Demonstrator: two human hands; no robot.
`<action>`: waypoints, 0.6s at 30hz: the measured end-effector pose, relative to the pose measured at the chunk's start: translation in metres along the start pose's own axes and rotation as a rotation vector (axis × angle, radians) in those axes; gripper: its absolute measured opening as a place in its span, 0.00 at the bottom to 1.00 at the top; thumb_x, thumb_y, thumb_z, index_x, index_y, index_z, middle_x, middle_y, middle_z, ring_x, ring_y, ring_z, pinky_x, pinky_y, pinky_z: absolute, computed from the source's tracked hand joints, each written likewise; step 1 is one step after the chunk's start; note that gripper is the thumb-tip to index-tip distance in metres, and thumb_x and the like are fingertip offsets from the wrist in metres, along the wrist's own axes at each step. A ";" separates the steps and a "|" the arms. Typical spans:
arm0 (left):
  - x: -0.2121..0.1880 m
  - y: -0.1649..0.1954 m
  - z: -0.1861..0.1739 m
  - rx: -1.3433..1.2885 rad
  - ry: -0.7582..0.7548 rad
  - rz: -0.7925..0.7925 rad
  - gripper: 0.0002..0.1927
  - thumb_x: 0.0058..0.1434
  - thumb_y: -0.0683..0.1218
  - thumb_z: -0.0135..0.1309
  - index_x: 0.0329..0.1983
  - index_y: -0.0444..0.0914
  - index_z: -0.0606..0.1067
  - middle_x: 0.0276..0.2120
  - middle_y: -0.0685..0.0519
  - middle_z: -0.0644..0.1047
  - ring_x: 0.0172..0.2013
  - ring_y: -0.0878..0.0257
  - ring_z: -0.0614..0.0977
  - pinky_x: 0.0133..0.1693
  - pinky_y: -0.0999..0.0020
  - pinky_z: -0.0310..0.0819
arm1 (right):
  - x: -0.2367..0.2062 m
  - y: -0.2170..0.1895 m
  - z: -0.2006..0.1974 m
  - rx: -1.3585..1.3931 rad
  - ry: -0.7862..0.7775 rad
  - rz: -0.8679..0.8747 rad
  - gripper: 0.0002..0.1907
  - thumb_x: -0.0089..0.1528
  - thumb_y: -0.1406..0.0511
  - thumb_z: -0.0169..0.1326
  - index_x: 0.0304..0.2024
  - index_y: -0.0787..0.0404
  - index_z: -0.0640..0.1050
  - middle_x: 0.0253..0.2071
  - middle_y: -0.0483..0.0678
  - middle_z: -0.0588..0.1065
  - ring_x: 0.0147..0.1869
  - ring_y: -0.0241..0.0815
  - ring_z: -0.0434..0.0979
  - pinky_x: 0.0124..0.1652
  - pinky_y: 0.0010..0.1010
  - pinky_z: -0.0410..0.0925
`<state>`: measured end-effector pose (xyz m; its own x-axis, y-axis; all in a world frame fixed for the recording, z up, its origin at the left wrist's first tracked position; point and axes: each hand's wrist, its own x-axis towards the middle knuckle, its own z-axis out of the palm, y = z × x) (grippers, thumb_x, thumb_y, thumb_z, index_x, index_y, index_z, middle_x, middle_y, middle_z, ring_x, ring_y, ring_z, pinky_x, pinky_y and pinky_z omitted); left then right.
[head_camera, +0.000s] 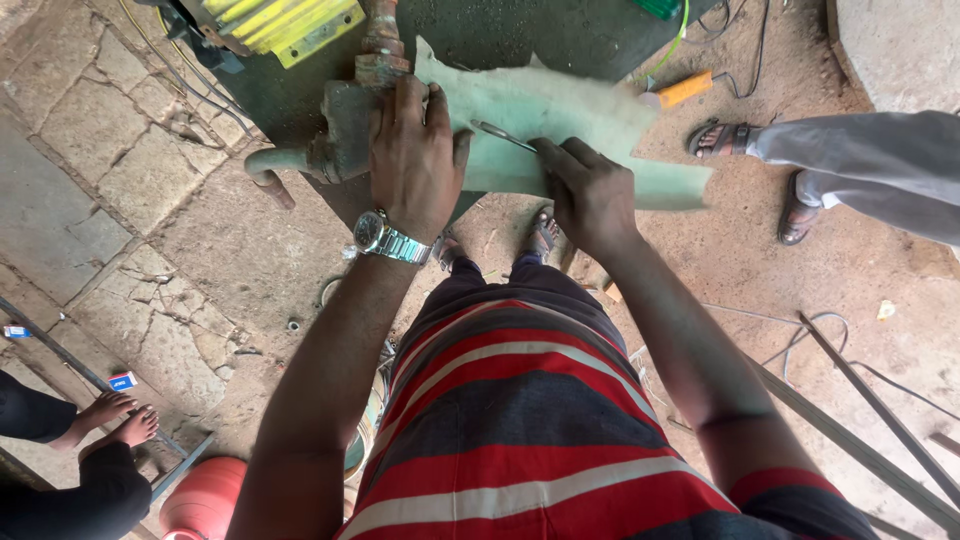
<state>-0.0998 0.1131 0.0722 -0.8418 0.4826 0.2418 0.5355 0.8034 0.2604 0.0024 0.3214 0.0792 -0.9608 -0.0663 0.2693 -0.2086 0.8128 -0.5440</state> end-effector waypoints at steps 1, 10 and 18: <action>0.001 -0.001 -0.001 -0.007 -0.021 -0.011 0.32 0.59 0.53 0.68 0.57 0.24 0.76 0.52 0.40 0.70 0.53 0.48 0.76 0.55 0.50 0.71 | 0.001 -0.001 0.000 0.056 0.045 -0.001 0.19 0.62 0.76 0.54 0.56 0.64 0.79 0.38 0.53 0.76 0.36 0.53 0.80 0.35 0.42 0.72; -0.001 0.001 -0.004 0.001 -0.024 0.001 0.31 0.60 0.52 0.68 0.57 0.24 0.76 0.52 0.41 0.70 0.52 0.49 0.76 0.54 0.50 0.70 | -0.001 0.003 0.005 0.153 0.099 0.032 0.18 0.64 0.77 0.53 0.57 0.65 0.78 0.40 0.55 0.76 0.37 0.54 0.80 0.37 0.41 0.73; 0.002 0.003 -0.010 -0.025 -0.015 0.002 0.32 0.60 0.52 0.67 0.57 0.23 0.75 0.53 0.40 0.71 0.52 0.48 0.76 0.54 0.50 0.70 | 0.001 0.004 0.000 0.086 -0.018 0.012 0.20 0.61 0.76 0.55 0.56 0.64 0.79 0.39 0.54 0.77 0.37 0.55 0.79 0.36 0.43 0.72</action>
<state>-0.0993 0.1130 0.0826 -0.8417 0.4895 0.2280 0.5384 0.7935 0.2837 0.0005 0.3251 0.0774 -0.9661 -0.0677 0.2490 -0.2115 0.7606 -0.6138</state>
